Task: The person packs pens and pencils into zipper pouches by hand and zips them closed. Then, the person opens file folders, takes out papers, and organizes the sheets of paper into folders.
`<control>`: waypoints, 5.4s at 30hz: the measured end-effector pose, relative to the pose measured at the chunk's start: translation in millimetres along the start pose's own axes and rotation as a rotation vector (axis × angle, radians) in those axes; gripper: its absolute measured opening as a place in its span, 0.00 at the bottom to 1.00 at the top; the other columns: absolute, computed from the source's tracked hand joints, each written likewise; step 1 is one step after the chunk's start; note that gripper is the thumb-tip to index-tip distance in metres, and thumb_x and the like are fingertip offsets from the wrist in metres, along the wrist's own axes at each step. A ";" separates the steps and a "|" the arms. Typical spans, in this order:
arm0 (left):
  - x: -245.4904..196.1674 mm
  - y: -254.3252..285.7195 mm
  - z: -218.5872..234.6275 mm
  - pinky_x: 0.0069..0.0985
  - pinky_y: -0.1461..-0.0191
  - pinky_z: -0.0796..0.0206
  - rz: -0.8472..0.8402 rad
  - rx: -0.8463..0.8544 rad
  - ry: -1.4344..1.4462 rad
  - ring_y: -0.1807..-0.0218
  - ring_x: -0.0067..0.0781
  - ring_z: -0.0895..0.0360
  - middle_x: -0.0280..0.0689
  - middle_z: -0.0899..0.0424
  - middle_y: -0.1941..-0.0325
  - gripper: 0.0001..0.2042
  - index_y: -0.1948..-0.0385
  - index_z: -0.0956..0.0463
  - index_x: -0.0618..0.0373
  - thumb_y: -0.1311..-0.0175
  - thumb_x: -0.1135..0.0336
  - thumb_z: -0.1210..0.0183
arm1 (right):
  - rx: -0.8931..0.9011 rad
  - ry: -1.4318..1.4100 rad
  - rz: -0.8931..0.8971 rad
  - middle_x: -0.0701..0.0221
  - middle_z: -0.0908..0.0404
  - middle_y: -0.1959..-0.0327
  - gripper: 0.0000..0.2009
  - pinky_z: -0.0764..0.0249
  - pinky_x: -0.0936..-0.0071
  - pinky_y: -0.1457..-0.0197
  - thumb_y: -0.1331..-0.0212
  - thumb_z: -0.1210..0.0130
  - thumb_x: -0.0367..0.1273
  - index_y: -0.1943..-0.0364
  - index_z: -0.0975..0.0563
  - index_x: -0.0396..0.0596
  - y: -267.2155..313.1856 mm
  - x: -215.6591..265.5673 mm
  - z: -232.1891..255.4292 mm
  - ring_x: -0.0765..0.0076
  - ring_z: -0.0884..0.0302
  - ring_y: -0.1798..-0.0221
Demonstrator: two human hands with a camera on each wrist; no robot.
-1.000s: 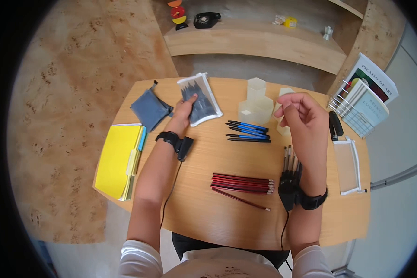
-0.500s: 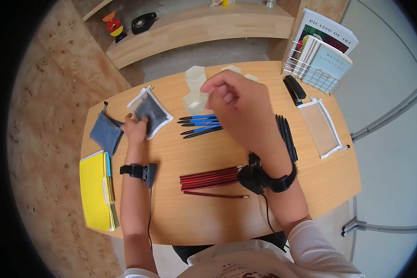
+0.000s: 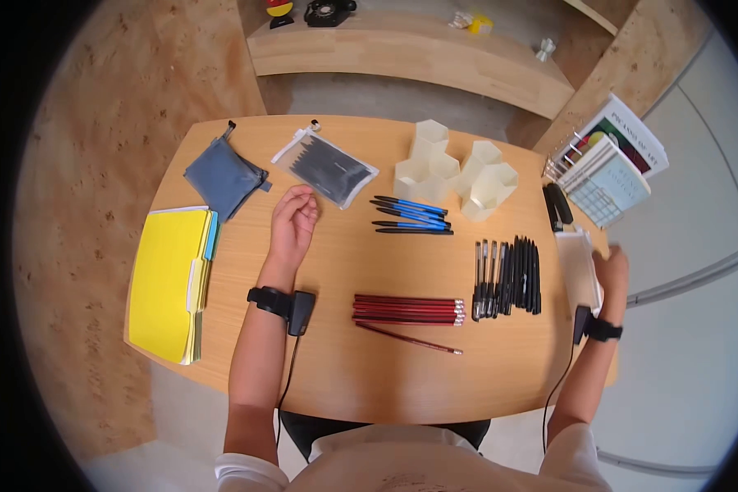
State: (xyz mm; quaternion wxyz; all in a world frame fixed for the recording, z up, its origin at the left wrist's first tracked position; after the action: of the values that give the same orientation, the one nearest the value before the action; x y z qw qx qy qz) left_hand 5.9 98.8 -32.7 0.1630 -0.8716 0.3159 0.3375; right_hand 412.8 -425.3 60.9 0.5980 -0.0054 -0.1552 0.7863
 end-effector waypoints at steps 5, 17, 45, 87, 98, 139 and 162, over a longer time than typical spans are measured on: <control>4.7 -0.3 -5.1 0.18 0.58 0.30 0.041 0.028 0.027 0.61 0.23 0.23 0.34 0.20 0.65 0.08 0.54 0.22 0.62 0.30 0.76 0.47 | 0.042 0.190 -0.146 0.45 0.17 0.48 0.27 0.24 0.46 0.37 0.44 0.34 0.48 0.49 0.21 0.39 21.3 -75.9 -37.0 0.36 0.21 0.42; 13.1 58.4 -52.8 0.26 0.51 0.28 0.303 0.189 0.215 0.55 0.28 0.20 0.37 0.17 0.58 0.11 0.49 0.24 0.58 0.28 0.66 0.46 | -0.239 -0.162 0.008 0.61 0.18 0.71 0.12 0.24 0.63 0.60 0.39 0.34 0.37 0.63 0.21 0.42 87.3 58.6 81.6 0.59 0.19 0.67; 58.5 111.8 -93.9 0.20 0.66 0.34 0.616 0.317 -0.306 0.60 0.23 0.25 0.37 0.25 0.40 0.47 0.21 0.52 0.50 0.31 0.24 0.56 | 1.218 -0.770 0.945 0.61 0.17 0.50 0.17 0.24 0.65 0.46 0.34 0.37 0.32 0.44 0.25 0.46 211.1 330.0 42.3 0.50 0.19 0.49; 42.4 87.7 -72.8 0.21 0.67 0.39 0.504 0.068 -0.050 0.75 0.20 0.38 0.28 0.29 0.77 0.33 0.48 0.19 0.66 0.19 0.45 0.69 | 0.402 -0.042 0.138 0.40 0.22 0.51 0.34 0.20 0.54 0.44 0.47 0.27 0.46 0.53 0.25 0.23 119.8 166.1 -1.7 0.37 0.19 0.49; 40.9 87.6 -71.2 0.20 0.68 0.37 0.505 0.103 -0.030 0.75 0.20 0.36 0.29 0.27 0.78 0.33 0.47 0.20 0.66 0.19 0.44 0.68 | 0.452 0.024 0.056 0.37 0.21 0.48 0.37 0.19 0.59 0.41 0.55 0.28 0.47 0.53 0.24 0.21 110.6 172.9 -8.7 0.38 0.18 0.45; 47.7 89.1 -60.6 0.24 0.67 0.36 0.529 0.105 -0.028 0.73 0.25 0.31 0.37 0.13 0.59 0.32 0.50 0.19 0.63 0.22 0.41 0.63 | -0.074 -1.400 0.039 0.72 0.23 0.65 0.10 0.27 0.76 0.54 0.33 0.36 0.25 0.63 0.28 0.46 93.5 121.6 -44.0 0.75 0.25 0.61; 43.8 91.4 -62.3 0.24 0.66 0.31 0.538 0.109 -0.036 0.71 0.24 0.28 0.36 0.13 0.58 0.30 0.51 0.19 0.61 0.23 0.41 0.61 | -0.110 -1.548 0.047 0.67 0.20 0.66 0.07 0.21 0.71 0.55 0.29 0.39 0.26 0.59 0.27 0.42 102.8 134.7 -24.7 0.70 0.21 0.62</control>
State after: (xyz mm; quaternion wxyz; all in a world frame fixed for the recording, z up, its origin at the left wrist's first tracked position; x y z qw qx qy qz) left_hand 0.8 -19.7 -24.6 0.1198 -0.7401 0.5509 0.3666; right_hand 282.7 -316.9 35.5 0.3015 0.5125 -0.5672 0.5698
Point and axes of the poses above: each hand's wrist, its own y-axis away from the middle knuckle, its own z-axis out of the back of the hand, x = y × z, the point moved 4 cm from there along -y, towards the middle knuckle
